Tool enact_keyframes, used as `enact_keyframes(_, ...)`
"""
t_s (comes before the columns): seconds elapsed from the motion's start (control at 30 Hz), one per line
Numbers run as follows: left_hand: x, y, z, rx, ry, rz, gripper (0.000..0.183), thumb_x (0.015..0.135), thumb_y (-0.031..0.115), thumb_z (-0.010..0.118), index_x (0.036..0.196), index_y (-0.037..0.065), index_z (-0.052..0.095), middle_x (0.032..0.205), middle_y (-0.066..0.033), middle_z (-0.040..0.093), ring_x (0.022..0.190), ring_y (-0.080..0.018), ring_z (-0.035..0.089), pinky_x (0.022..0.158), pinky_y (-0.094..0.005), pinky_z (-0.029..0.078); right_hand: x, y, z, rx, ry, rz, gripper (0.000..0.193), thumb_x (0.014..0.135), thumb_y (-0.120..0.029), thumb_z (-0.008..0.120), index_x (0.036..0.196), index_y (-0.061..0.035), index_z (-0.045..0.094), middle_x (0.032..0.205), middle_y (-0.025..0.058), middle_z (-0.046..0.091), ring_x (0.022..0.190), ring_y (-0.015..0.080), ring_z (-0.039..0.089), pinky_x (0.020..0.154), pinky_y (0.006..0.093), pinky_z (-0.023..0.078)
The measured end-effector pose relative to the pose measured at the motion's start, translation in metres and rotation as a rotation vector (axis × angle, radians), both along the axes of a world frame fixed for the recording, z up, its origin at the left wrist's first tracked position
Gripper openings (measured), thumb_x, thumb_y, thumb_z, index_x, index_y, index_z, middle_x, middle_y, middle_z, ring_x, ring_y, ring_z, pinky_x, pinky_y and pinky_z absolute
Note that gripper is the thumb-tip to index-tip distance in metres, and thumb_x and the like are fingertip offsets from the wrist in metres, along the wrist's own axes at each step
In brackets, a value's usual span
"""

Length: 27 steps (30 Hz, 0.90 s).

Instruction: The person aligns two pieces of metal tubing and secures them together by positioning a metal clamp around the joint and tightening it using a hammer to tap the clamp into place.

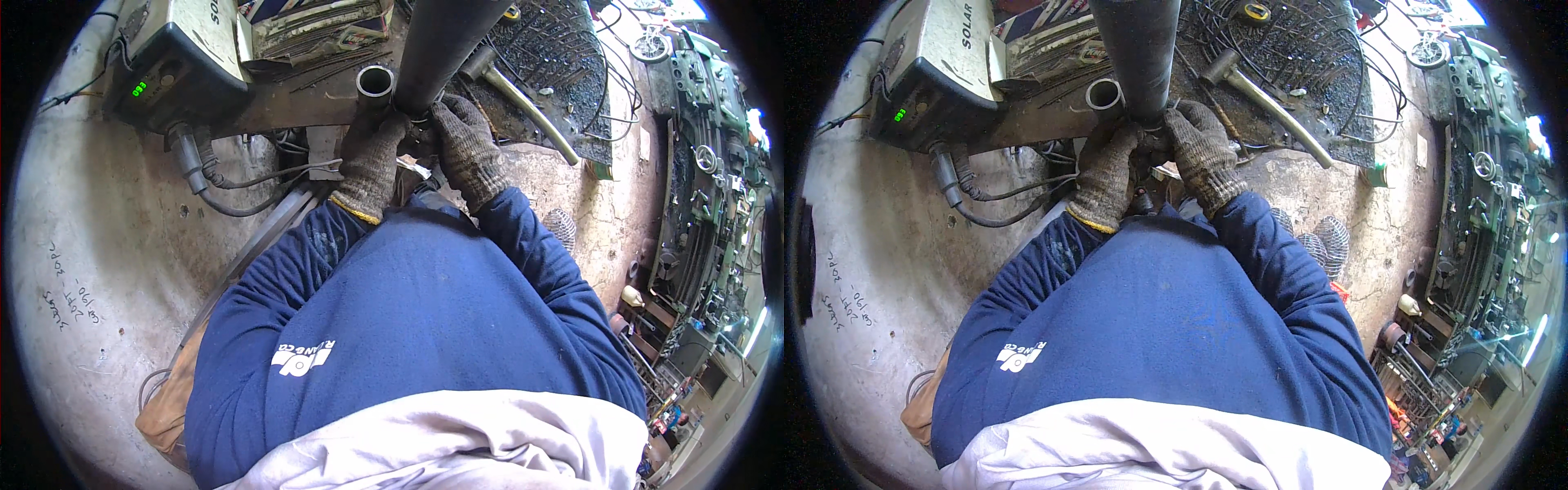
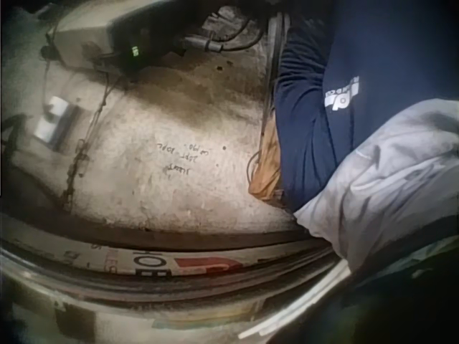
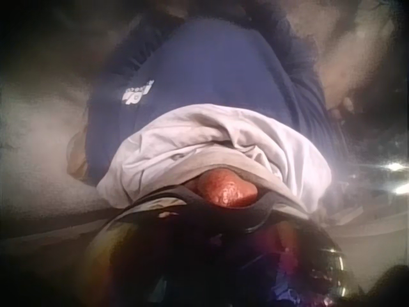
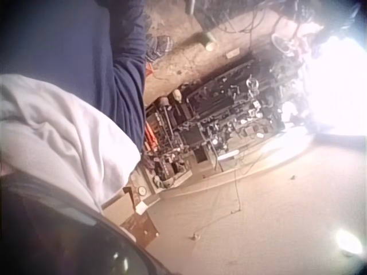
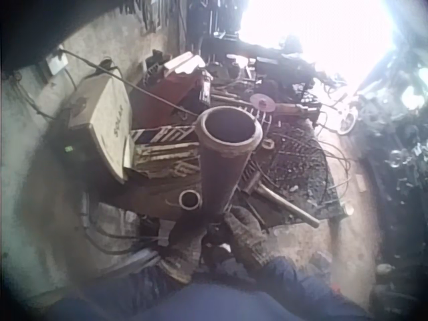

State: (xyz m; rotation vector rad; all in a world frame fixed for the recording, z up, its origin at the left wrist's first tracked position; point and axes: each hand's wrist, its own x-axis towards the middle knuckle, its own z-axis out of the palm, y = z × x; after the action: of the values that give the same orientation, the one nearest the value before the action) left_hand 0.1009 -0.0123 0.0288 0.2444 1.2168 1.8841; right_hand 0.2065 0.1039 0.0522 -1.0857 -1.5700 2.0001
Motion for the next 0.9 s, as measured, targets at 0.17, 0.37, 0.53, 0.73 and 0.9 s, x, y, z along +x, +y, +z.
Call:
enact_keyframes(0.17, -0.019, -0.011, 0.025, -0.213, 0.31, -0.142, 0.04, 0.088, 0.017, 0.077, 0.123, 0.001, 0.065, 0.104, -0.01, 0.074, 0.097, -0.0216, 0.072, 0.088, -0.0354, 0.057, -0.004, -0.002, 0.005, -0.215, 0.03, -0.056, 0.035, 0.102, -0.028, 0.062, 0.125, -0.0027, 0.061, 0.083, 0.0074, 0.066, 0.065, 0.0148, 0.061, 0.054, 0.0302, 0.052)
enact_keyframes(0.37, -0.054, -0.005, 0.032, -0.229, 1.322, 0.031, 0.085, 0.061, 0.028, 0.096, 0.131, 0.0, 0.057, 0.103, -0.0126, 0.073, 0.097, -0.028, 0.072, 0.09, -0.0404, 0.057, -0.004, -0.002, 0.013, -0.157, -0.015, -0.027, 0.035, 0.101, -0.03, 0.063, 0.125, -0.0048, 0.059, 0.076, 0.0051, 0.062, 0.058, 0.013, 0.057, 0.05, 0.0293, 0.049)
enact_keyframes(0.53, -0.065, 0.003, 0.034, -0.361, 1.162, -0.205, 0.088, 0.057, 0.039, 0.098, 0.127, 0.007, 0.056, 0.103, -0.0117, 0.072, 0.094, -0.0311, 0.071, 0.082, -0.0427, 0.058, 0.0, 0.006, 0.003, -0.051, -0.007, -0.015, 0.036, 0.102, -0.032, 0.063, 0.126, -0.0056, 0.061, 0.082, 0.0037, 0.064, 0.062, 0.0111, 0.058, 0.053, 0.0272, 0.05)
enact_keyframes(0.73, -0.07, 0.012, 0.021, -0.272, 1.163, -0.175, 0.092, 0.053, 0.049, 0.098, 0.125, 0.008, 0.057, 0.106, -0.0116, 0.071, 0.094, -0.0309, 0.071, 0.081, -0.0443, 0.058, -0.016, 0.03, -0.014, 0.526, 0.263, -0.281, 0.047, 0.106, -0.044, 0.052, 0.128, -0.0036, 0.062, 0.095, 0.0069, 0.068, 0.089, 0.018, 0.066, 0.084, 0.0372, 0.054)
enact_keyframes(0.9, -0.069, 0.008, 0.013, -0.264, 1.19, -0.075, 0.095, 0.051, 0.046, 0.1, 0.126, 0.008, 0.057, 0.109, -0.0116, 0.07, 0.095, -0.0312, 0.071, 0.082, -0.0433, 0.058, -0.06, 0.048, -0.022, 0.743, 0.287, -0.314, 0.055, 0.105, -0.05, 0.05, 0.127, -0.0014, 0.06, 0.108, 0.0088, 0.068, 0.097, 0.0166, 0.065, 0.084, 0.0336, 0.053)
